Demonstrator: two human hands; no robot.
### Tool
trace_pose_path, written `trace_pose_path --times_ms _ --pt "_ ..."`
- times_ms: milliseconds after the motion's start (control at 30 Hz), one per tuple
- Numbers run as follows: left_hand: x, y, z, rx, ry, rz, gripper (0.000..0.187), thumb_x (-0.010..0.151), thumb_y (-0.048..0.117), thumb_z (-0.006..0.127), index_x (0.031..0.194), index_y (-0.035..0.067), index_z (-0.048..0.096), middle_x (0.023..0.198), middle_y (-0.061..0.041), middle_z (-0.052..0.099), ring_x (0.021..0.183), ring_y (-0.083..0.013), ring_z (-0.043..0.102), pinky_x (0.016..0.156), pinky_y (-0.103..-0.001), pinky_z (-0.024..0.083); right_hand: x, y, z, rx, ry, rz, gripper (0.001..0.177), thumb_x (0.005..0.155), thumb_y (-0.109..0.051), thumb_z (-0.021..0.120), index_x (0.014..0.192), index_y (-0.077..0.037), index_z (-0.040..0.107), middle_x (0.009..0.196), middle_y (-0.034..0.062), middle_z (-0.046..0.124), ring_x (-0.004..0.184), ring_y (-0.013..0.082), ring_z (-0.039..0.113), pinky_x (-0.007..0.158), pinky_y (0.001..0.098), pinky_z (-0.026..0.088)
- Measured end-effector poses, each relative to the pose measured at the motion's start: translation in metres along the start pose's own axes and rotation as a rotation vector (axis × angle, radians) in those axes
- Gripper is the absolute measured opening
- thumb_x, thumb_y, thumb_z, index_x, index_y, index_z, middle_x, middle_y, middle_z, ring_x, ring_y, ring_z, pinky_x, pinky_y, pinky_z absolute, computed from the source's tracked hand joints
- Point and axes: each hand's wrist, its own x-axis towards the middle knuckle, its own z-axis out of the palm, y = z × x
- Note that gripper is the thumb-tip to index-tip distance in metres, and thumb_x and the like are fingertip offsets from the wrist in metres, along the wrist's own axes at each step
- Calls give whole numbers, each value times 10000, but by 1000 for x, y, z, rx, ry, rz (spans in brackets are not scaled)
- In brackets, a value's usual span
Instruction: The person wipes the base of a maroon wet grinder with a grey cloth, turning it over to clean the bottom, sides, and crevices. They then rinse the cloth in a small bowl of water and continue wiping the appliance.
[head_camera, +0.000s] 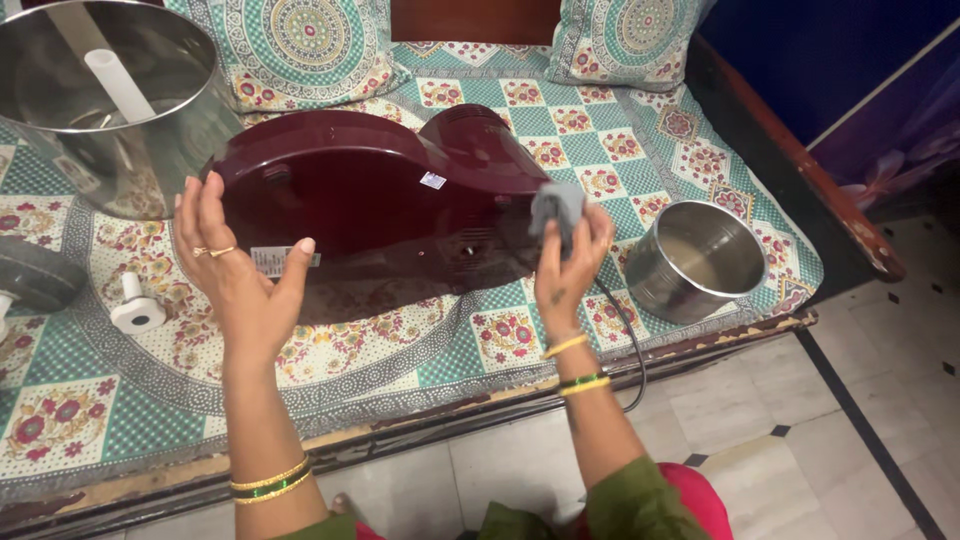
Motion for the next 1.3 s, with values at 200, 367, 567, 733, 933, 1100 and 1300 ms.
trace_pose_path --times_ms 200,367,567,733,933,1100,1300 --pt "-2 0 5 42 13 42 1066 886 305 896 1674 78 215 1723 -219 214 1613 -444 172 1332 -596 118 45 -74 41 158 -565 238 511 1032 -356 463 1365 13 582 1260 236 651 1222 387 621 1095 473 453" --pt "-3 -3 5 39 27 35 1085 884 312 909 1678 68 212 1727 -221 213 1614 -445 179 1336 -590 144 45 -158 89 98 -455 -298 610 1058 -377 555 1462 64 429 1565 275 435 1480 421 389 1249 520 301" --pt "-4 -6 8 50 32 2 1005 898 250 899 1641 89 242 1696 -187 237 1594 -400 202 1324 -552 165 47 -104 65 5 -625 -161 691 969 -421 595 1445 62 461 1493 256 480 1405 413 434 1208 508 324" --pt "-5 2 7 46 18 12 1061 854 275 910 1652 87 236 1707 -210 223 1611 -443 168 1329 -584 148 23 14 20 -236 -423 -246 657 1071 -373 493 1472 143 418 1532 342 433 1432 483 374 1214 535 249" --pt "-1 -2 0 -52 10 13 921 956 320 805 1668 98 265 1729 -203 255 1623 -417 184 1338 -562 132 13 33 38 -276 -358 50 646 1093 -386 442 1482 125 378 1610 333 335 1515 469 283 1279 536 186" --pt "-2 -5 3 -151 25 -10 729 1076 399 632 1657 107 303 1731 -177 274 1632 -382 189 1350 -533 138 -18 -87 92 -35 -271 -327 776 1128 -484 423 1537 155 258 1695 339 28 1610 500 39 1313 632 50" --pt "-1 -10 1 -233 30 4 659 1135 498 431 1642 92 317 1723 -182 253 1625 -394 192 1333 -534 143 -14 -186 131 19 -514 -482 654 1094 -484 449 1534 1 436 1756 221 152 1622 422 96 1327 595 125"
